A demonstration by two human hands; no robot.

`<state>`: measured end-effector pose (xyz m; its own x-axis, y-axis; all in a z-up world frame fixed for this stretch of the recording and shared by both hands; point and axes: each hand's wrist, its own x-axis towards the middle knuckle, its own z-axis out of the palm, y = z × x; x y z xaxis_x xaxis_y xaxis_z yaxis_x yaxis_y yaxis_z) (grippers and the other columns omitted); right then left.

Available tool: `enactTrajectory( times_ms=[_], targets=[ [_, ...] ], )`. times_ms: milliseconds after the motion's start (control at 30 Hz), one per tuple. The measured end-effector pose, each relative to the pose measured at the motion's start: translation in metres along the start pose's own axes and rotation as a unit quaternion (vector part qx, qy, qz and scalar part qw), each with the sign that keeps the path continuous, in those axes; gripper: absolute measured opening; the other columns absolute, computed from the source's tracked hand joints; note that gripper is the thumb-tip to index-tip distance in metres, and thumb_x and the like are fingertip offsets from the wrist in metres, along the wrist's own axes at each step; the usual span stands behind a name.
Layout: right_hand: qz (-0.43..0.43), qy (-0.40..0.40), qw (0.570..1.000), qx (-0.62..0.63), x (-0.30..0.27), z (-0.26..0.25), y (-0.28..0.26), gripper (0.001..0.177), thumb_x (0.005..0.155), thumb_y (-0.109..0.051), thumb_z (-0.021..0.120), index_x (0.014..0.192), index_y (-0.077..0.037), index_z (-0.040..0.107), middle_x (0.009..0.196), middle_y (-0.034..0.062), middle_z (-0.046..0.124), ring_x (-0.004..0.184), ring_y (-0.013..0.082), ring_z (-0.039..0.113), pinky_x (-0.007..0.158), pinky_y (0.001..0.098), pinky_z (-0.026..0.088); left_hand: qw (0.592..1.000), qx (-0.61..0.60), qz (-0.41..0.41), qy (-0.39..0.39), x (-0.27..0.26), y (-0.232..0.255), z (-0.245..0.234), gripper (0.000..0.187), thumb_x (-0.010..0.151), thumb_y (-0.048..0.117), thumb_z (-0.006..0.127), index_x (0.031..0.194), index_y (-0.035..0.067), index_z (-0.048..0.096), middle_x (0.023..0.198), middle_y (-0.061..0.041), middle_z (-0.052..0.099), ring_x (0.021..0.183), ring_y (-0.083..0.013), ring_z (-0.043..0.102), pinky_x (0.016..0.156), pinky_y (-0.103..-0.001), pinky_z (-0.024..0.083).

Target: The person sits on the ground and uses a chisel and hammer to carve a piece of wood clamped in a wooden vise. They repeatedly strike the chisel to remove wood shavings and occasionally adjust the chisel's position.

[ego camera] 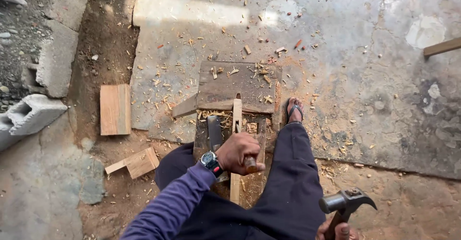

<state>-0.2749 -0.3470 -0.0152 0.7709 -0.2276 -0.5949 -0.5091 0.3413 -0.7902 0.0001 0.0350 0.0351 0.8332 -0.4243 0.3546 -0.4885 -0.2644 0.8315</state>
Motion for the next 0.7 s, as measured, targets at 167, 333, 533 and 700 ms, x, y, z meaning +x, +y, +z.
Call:
enactTrajectory(
  times_ms=[167, 333, 533, 700],
  targets=[
    [-0.008, 0.039, 0.999, 0.011, -0.01, 0.025, -0.017, 0.071, 0.087, -0.069, 0.062, 0.078, 0.001, 0.057, 0.048, 0.0133, 0.052, 0.036, 0.0231, 0.052, 0.032, 0.0374, 0.043, 0.891, -0.408, -0.183, 0.082, 0.038, -0.094, -0.015, 0.05, 0.097, 0.053, 0.069, 0.068, 0.013, 0.059, 0.069, -0.003, 0.069, 0.068, -0.0153, 0.074, 0.061, -0.035, 0.064],
    [-0.021, 0.08, 0.997, 0.007, -0.024, 0.052, -0.032, 0.07, 0.088, -0.069, 0.062, 0.081, 0.0, 0.055, 0.05, 0.013, 0.051, 0.036, 0.0217, 0.047, 0.032, 0.0363, 0.039, 0.889, -0.279, -0.292, 0.214, 0.067, -0.115, -0.016, 0.04, 0.089, 0.038, 0.08, 0.073, 0.013, 0.054, 0.056, 0.001, 0.053, 0.041, -0.0096, 0.051, 0.039, -0.031, 0.049],
    [-0.031, 0.05, 0.998, -0.001, -0.021, 0.063, -0.042, 0.072, 0.088, -0.07, 0.06, 0.077, 0.001, 0.055, 0.047, 0.0126, 0.049, 0.034, 0.0219, 0.047, 0.032, 0.0366, 0.04, 0.827, -0.302, -0.393, 0.267, 0.08, -0.088, -0.027, 0.037, 0.085, 0.04, 0.081, 0.076, 0.01, 0.06, 0.054, 0.003, 0.053, 0.04, -0.009, 0.05, 0.038, -0.03, 0.046],
    [-0.036, 0.052, 0.998, 0.008, -0.015, 0.048, -0.018, 0.072, 0.09, -0.069, 0.061, 0.077, 0.001, 0.053, 0.047, 0.0134, 0.046, 0.034, 0.0216, 0.043, 0.032, 0.0365, 0.036, 0.819, -0.295, -0.487, 0.076, 0.056, -0.031, -0.045, 0.046, 0.085, 0.046, 0.082, 0.071, 0.014, 0.052, 0.053, 0.004, 0.047, 0.039, -0.0076, 0.043, 0.035, -0.028, 0.037]
  ],
)
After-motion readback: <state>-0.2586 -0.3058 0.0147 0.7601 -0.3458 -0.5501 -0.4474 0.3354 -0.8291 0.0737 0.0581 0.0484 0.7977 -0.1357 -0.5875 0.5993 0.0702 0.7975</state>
